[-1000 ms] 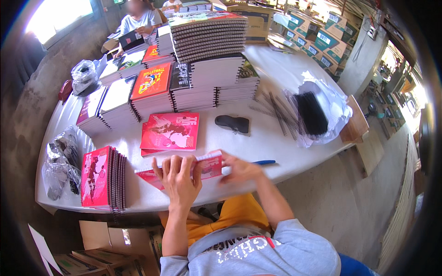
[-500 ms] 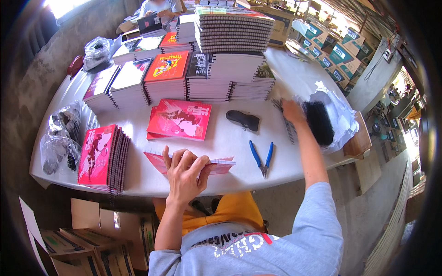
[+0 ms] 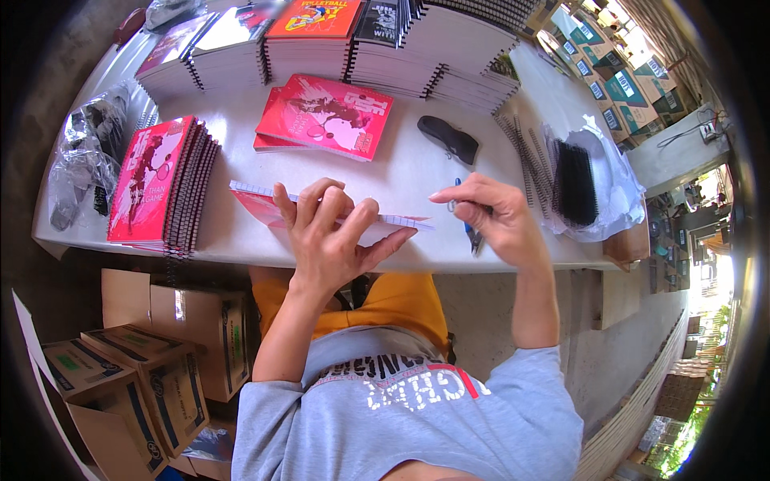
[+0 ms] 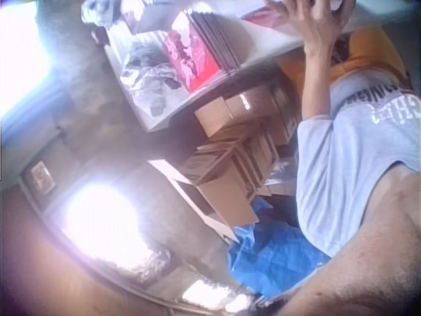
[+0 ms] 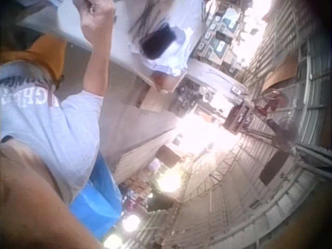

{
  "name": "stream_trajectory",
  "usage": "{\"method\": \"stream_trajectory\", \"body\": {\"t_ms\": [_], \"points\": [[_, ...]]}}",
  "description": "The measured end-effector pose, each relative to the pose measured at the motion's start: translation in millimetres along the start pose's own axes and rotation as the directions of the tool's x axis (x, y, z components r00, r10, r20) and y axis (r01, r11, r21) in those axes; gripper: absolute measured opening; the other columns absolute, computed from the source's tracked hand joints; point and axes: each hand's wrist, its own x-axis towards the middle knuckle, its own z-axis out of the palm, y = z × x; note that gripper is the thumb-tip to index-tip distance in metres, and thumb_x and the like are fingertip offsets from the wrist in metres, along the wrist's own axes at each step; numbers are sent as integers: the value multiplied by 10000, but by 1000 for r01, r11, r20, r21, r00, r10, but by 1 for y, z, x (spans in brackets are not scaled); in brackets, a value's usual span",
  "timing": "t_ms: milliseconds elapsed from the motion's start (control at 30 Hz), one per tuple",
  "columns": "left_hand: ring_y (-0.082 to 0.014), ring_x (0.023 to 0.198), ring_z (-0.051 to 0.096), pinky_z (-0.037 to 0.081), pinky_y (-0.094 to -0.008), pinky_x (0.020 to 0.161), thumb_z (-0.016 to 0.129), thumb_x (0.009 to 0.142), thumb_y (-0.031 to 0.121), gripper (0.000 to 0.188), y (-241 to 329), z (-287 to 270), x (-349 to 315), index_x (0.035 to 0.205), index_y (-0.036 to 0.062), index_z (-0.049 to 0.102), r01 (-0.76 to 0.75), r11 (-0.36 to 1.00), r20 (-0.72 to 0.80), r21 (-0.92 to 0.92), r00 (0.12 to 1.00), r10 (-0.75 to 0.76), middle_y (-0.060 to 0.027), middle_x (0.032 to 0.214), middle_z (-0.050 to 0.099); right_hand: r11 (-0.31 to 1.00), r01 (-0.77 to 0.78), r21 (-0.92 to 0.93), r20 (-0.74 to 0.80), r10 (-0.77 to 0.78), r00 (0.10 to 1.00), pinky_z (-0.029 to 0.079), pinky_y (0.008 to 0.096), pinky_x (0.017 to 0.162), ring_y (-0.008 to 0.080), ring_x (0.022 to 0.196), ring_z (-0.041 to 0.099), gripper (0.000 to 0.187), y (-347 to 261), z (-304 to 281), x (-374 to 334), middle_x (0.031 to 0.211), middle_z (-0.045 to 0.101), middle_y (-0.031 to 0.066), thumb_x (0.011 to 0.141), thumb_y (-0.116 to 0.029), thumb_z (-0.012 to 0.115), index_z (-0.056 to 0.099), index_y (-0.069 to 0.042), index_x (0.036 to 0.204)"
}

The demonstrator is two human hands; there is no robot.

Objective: The person finishes spiral-bound notebooks by trimming the excess wire coil with pliers and crimping the ends by hand to secure the binding.

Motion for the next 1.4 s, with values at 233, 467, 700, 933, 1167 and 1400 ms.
{"method": "stream_trajectory", "body": {"t_ms": [233,467,700,933,1167,1400], "points": [[-201,971,535,-20,-519,1096,745,625,485,375,5,1,4,675,172,545,41,998,-33,-57,999,-43,-4,713,445,989,132,74,-304,-103,947,445,261,732,145,808,554,262,13,24,1,866,601,41,786,44,616,682,-66,1015],[-209,1047,532,-50,-518,1094,753,609,464,376,6,1,6,642,165,527,58,994,-38,-88,997,-62,1,704,444,960,250,129,-291,-204,935,495,254,692,135,802,593,279,19,24,-2,897,629,40,675,82,704,718,-83,898],[-208,1031,539,-45,-510,1097,757,601,457,370,6,1,5,631,169,527,63,993,-42,-104,997,-67,2,687,444,937,348,34,-207,-334,920,504,258,678,147,797,602,264,28,13,8,865,649,46,642,81,734,716,-88,844],[-204,1010,551,-46,-503,1099,762,593,452,365,6,1,5,624,172,530,57,992,-63,-112,996,-64,4,679,442,899,337,279,-236,-275,932,505,270,703,156,829,601,239,33,16,8,846,663,44,644,113,719,700,-57,811],[-215,980,557,-16,-493,1103,780,561,441,363,5,-3,4,649,165,560,65,994,-38,-85,997,-68,3,654,444,886,430,171,-59,-427,902,497,268,679,147,762,623,213,29,2,9,794,669,57,673,86,714,704,-61,827],[-218,953,509,-18,-539,1088,743,569,539,441,5,-5,9,726,160,583,74,996,-33,53,997,-73,-30,788,475,963,-146,226,-51,161,986,468,236,587,101,664,608,519,-11,7,-6,708,604,62,779,0,656,491,-109,1259]]}}
